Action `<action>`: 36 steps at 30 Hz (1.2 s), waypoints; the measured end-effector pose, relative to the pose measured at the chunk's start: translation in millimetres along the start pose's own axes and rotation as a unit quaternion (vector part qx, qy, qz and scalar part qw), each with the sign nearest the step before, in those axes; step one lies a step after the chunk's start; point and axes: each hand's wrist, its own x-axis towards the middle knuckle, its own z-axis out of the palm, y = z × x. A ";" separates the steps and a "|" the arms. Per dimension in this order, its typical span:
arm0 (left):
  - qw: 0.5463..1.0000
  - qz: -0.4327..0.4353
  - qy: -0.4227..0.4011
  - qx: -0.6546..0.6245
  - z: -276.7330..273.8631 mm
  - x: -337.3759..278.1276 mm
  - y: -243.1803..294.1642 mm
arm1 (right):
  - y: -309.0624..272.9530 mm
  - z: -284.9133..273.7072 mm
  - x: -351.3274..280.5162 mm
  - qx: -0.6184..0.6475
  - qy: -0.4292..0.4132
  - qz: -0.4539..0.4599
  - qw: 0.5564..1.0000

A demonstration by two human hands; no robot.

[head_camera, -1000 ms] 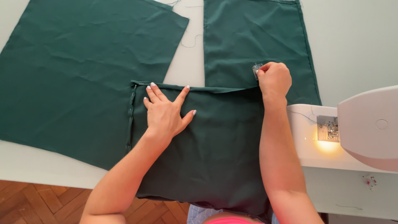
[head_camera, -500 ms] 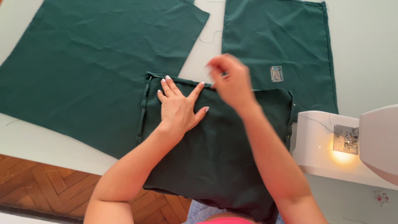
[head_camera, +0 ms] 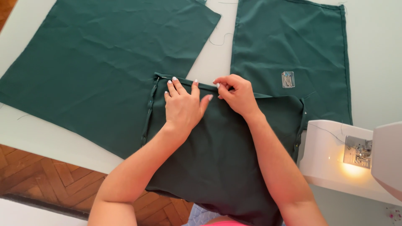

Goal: Pinning two pieces of green fabric together along the edge to prepare for sewing.

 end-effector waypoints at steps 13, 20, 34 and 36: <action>0.981 0.149 0.121 0.017 59.8 53.9 -34.3 | 10.6 1.6 -3.7 -0.143 -0.027 -0.077 0.986; 0.982 0.186 0.029 -0.011 46.6 60.9 -53.1 | 12.9 -1.0 -1.9 -0.100 -0.046 -0.038 0.993; 0.971 0.198 -0.034 -0.128 0.4 66.9 -52.6 | 7.1 0.2 -0.7 -0.095 -0.055 -0.057 0.992; 0.964 0.212 -0.013 -0.158 0.1 66.8 -51.7 | 5.0 1.5 -0.3 -0.065 -0.054 -0.041 0.996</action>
